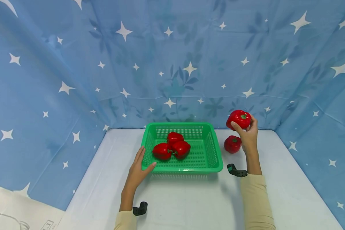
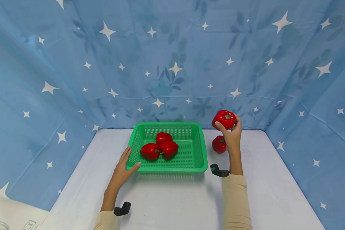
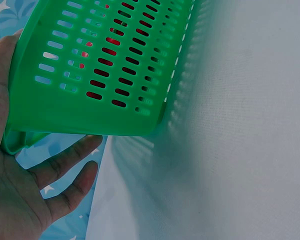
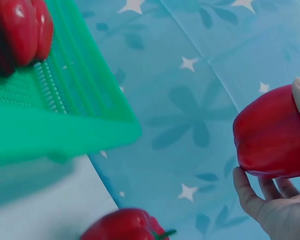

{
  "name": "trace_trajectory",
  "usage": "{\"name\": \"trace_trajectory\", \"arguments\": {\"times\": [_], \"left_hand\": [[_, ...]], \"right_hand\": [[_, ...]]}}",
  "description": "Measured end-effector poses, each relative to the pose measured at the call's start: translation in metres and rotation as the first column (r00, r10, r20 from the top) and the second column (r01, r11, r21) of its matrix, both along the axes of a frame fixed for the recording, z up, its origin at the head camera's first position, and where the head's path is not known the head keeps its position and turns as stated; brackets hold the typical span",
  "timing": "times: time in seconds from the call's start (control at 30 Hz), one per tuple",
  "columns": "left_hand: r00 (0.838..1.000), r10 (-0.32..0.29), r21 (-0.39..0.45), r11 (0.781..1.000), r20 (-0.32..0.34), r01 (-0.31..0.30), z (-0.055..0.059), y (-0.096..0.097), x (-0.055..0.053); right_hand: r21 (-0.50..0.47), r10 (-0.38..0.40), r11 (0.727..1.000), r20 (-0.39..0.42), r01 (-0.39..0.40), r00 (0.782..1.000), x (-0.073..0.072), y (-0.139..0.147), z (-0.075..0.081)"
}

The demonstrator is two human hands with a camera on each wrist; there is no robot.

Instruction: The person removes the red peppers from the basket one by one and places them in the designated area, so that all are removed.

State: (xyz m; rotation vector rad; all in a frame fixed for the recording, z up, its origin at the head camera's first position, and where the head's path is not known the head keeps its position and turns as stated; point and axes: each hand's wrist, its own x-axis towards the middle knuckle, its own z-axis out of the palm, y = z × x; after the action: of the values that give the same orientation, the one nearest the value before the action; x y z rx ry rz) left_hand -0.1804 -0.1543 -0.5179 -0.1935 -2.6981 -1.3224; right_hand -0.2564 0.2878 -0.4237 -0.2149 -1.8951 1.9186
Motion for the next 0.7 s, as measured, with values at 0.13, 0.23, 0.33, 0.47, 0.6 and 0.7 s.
{"name": "trace_trajectory", "arguments": {"times": [0.13,0.23,0.33,0.47,0.6,0.7], "left_hand": [[1.000,0.006,0.006,1.000,0.007,-0.006,0.000,0.000,0.000],[1.000,0.003,0.002,1.000,0.017,-0.003,0.000,0.000,-0.001],[1.000,0.004,-0.010,1.000,0.019,-0.004,0.001,0.000,-0.001],[1.000,0.006,-0.006,1.000,0.015,-0.006,0.001,0.000,-0.001],[1.000,0.004,0.002,1.000,0.011,-0.004,0.000,0.000,-0.001],[1.000,0.009,-0.001,1.000,0.006,-0.009,-0.001,0.000,-0.001]], "right_hand": [[0.001,-0.032,0.999,0.010,0.032,0.999,0.003,0.013,-0.001],[-0.005,-0.055,0.998,0.014,0.055,0.998,0.006,0.023,-0.003],[-0.027,-0.078,0.997,0.009,0.078,0.997,0.008,0.032,-0.008],[-0.086,-0.112,0.990,0.011,0.113,0.994,0.011,0.042,-0.016],[-0.113,-0.161,0.980,0.044,0.165,0.986,0.015,0.052,-0.024],[-0.103,-0.184,0.976,0.086,0.193,0.979,0.017,0.060,-0.030]]}}
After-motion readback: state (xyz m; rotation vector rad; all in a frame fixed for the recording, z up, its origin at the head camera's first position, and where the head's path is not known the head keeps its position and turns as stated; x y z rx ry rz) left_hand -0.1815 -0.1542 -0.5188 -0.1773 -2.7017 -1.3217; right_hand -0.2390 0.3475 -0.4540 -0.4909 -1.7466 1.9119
